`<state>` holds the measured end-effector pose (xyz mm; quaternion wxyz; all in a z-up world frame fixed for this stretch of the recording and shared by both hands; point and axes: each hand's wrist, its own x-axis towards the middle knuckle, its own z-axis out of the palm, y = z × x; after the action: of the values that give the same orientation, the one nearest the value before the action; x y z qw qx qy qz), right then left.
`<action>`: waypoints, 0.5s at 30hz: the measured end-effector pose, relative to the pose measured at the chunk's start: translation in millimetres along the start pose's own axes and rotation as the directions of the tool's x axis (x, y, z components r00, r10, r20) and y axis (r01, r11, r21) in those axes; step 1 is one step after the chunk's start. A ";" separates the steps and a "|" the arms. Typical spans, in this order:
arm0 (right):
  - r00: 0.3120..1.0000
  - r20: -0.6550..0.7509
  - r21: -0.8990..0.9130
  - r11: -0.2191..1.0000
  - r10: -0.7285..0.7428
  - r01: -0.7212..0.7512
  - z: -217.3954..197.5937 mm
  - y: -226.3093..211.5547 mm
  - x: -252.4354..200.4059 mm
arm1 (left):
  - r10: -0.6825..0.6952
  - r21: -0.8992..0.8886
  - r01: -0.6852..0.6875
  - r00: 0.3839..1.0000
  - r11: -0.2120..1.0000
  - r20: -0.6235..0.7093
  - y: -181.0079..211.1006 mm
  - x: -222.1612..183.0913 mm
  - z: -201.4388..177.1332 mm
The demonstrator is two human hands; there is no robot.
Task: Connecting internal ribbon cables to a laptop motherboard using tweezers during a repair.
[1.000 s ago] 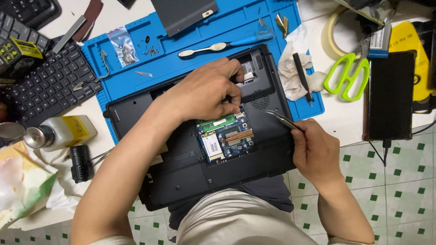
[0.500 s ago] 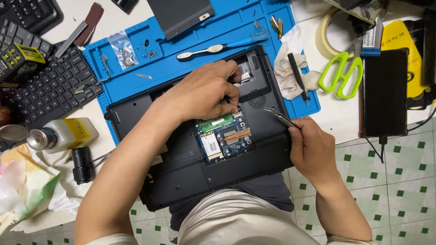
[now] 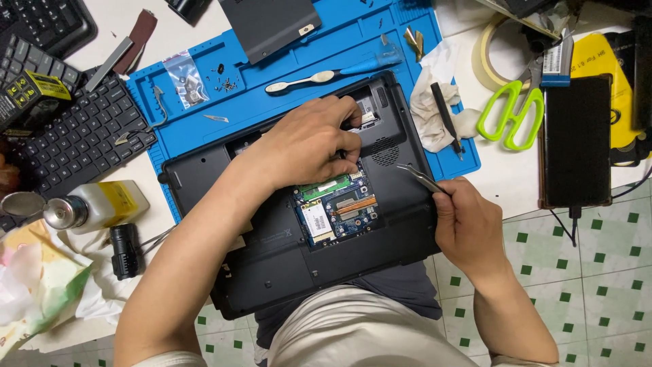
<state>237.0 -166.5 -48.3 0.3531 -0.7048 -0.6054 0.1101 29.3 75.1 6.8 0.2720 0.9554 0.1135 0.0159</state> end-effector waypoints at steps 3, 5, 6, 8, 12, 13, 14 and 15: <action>1.000 -0.016 0.028 1.000 0.000 0.000 1.1 1.4 -1.1 | -0.022 -0.032 0.021 1.000 0.999 -0.008 1.8 0.3 -1.6; 1.000 -0.018 0.023 1.000 -0.007 0.008 1.9 2.7 -1.9 | -0.030 -0.038 0.030 1.000 0.999 -0.005 2.7 1.8 -2.9; 1.000 -0.020 0.016 1.000 -0.015 0.015 2.2 3.3 -2.2 | -0.037 -0.044 0.037 0.999 0.998 -0.001 3.3 2.5 -3.5; 1.000 -0.019 0.014 1.000 -0.013 0.013 2.5 3.7 -2.3 | -0.043 -0.040 0.043 0.999 0.998 0.007 2.0 4.3 -1.6; 1.000 -0.024 0.025 1.000 -0.010 0.010 3.5 5.1 -3.4 | -0.090 -0.060 0.092 0.995 0.994 0.037 3.5 9.3 -0.8; 1.000 -0.024 0.025 1.000 -0.009 0.009 2.9 3.8 -2.4 | -0.089 -0.060 0.091 0.995 0.994 0.038 5.0 10.4 -2.0; 1.000 -0.020 0.032 0.999 -0.004 0.005 2.3 2.6 -1.4 | -0.106 -0.061 0.110 0.993 0.992 0.053 6.5 11.7 -3.1; 1.000 -0.016 0.038 0.999 0.001 0.000 1.8 1.2 -0.4 | -0.123 -0.060 0.127 0.990 0.990 0.069 7.9 12.7 -4.3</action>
<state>236.8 -166.2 -50.5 0.3716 -0.6989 -0.6001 0.1159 43.0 73.6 14.3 0.3066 0.9372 0.1638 -0.0285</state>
